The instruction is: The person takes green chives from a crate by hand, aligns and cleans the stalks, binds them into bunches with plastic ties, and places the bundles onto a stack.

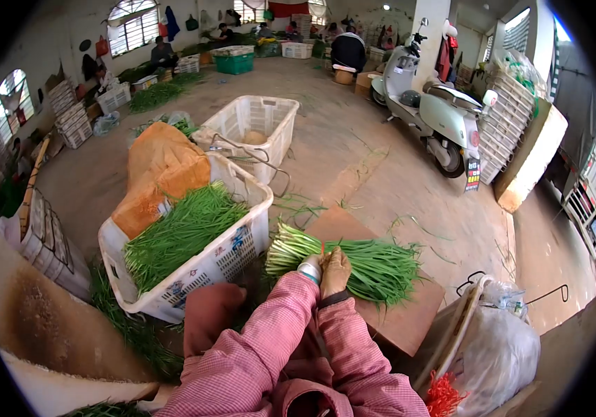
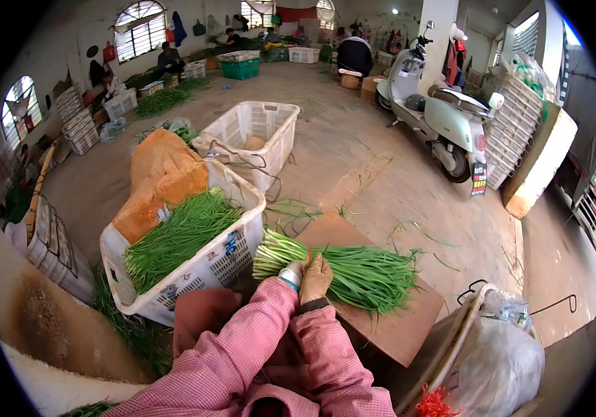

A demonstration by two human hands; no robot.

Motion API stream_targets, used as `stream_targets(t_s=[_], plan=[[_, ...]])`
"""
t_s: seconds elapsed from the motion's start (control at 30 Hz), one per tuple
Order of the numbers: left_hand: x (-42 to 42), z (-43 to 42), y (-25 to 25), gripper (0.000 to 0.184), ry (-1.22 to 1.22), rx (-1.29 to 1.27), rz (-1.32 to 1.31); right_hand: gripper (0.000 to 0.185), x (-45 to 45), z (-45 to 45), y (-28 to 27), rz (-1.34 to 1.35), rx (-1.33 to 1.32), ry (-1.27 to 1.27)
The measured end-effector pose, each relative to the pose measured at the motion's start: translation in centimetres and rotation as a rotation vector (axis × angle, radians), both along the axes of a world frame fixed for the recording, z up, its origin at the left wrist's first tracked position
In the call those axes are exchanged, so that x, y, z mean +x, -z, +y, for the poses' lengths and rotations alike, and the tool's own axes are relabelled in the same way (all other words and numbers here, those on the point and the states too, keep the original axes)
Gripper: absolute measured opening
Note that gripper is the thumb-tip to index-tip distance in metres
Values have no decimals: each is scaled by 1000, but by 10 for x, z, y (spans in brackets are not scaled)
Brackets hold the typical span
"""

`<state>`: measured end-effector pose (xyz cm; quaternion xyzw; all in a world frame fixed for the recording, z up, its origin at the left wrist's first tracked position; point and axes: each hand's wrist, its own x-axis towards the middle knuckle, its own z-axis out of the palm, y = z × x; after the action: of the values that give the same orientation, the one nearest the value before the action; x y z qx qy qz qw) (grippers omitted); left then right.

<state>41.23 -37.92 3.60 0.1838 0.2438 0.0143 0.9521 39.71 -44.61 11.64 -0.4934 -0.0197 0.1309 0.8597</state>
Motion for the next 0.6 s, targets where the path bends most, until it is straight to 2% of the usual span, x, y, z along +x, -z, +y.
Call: stream_targets(t_s=[0.03,0.1,0.2,0.27,0.33,0.4,0.43,0.47,0.5,0.53,0.6], plan=[[-6,9,-5,25,-23,7,-4,30,-7,5,-6,-4,7,-23],[-17,28,-19,23,-54,179,-10,29,-21,12,-20,-125,41,-81],[-42,34,-79,19,-249,230,-24,27,-44,21,-55,-224,67,-133],[-74,27,-129,17,-289,335,-101,26,-68,16,-82,-273,80,-165],[-98,28,-153,17,-309,303,-215,25,-92,3,-124,-414,122,-299],[-140,6,-209,15,-482,757,-361,20,-110,-26,-170,-651,34,-502],[-162,-5,-234,17,-456,814,-372,20,-112,-45,-187,-804,13,-532],[-184,-13,-255,20,-433,872,-379,22,-106,-55,-202,-1019,258,-506],[-204,-13,-265,25,-325,947,-437,46,-107,-71,-217,-942,235,-412],[-219,-22,-275,27,-327,1013,-524,46,-98,-72,-221,-951,247,-433],[-244,-43,-289,28,-306,1082,-558,77,-82,-64,-224,-1224,93,-352]])
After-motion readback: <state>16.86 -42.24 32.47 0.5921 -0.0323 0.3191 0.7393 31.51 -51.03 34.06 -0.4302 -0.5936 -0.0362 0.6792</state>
